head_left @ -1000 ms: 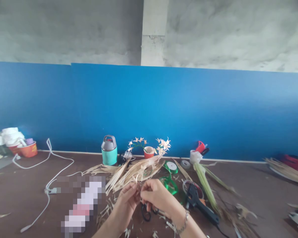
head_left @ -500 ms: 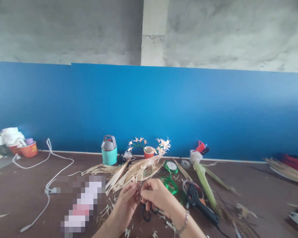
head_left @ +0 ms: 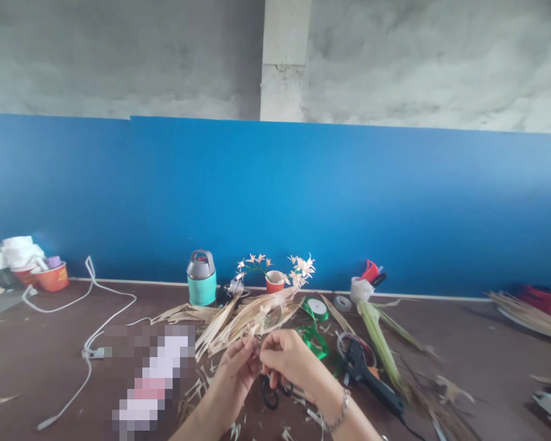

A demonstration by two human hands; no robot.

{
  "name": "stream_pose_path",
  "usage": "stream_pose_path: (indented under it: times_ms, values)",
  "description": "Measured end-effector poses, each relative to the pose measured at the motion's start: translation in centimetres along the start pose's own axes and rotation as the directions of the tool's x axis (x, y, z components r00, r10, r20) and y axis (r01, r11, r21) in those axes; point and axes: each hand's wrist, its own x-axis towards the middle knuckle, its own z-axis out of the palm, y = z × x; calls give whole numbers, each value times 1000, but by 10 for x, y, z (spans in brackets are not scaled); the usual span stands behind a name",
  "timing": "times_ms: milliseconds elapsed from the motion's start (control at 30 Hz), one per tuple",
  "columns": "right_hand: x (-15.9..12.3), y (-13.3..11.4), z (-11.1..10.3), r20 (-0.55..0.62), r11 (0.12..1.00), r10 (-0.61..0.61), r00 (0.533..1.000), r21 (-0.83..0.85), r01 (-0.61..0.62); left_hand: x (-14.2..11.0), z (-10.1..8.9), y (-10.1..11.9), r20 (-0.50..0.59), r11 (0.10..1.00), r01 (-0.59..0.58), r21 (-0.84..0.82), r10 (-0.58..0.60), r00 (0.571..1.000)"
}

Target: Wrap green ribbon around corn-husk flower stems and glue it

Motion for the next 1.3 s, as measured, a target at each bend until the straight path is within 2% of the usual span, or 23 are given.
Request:
stream_pose_path:
  times_ms: [167, 267, 367, 533, 667, 767, 933, 1000, 1133, 1300]
  values:
    - [-4, -6, -8, -11, 996, -59, 998, -61, 58, -1, 5, 2, -83, 997, -37, 70, 43, 996]
    - [-6, -10, -15, -37, 993, -93, 995, -75, 90, -3, 8, 1, -136, 977, -77, 197, 105, 985]
    - [-7, -14, -20, -113, 984, -174, 978, -66, 167, -5, 7, -1, -125, 936, -98, 338, 148, 981]
    - [-7, -13, -20, -188, 900, -427, 884, 10, 437, -5, -1, -4, -13, 835, -152, 529, 187, 982]
    - [-8, -12, -16, -208, 835, -548, 810, -75, 545, -3, -3, -3, 0, 796, -163, 583, 201, 980]
    - [-11, -13, -13, -223, 816, -578, 785, -159, 556, -3, -1, -1, -6, 788, -167, 593, 212, 977]
    - [-15, -14, -11, -156, 814, -568, 808, -255, 522, -2, -2, -4, -18, 813, -189, 550, 238, 971]
    - [-16, -15, -11, -153, 805, -574, 804, -285, 520, -1, -5, -6, -32, 834, -196, 516, 247, 968]
    - [-17, -19, -12, -150, 790, -596, 789, -287, 542, -1, -8, -7, -57, 826, -197, 529, 266, 962]
    - [-15, -19, -14, -150, 809, -571, 807, -271, 522, -1, -7, -6, -51, 784, -213, 584, 297, 954]
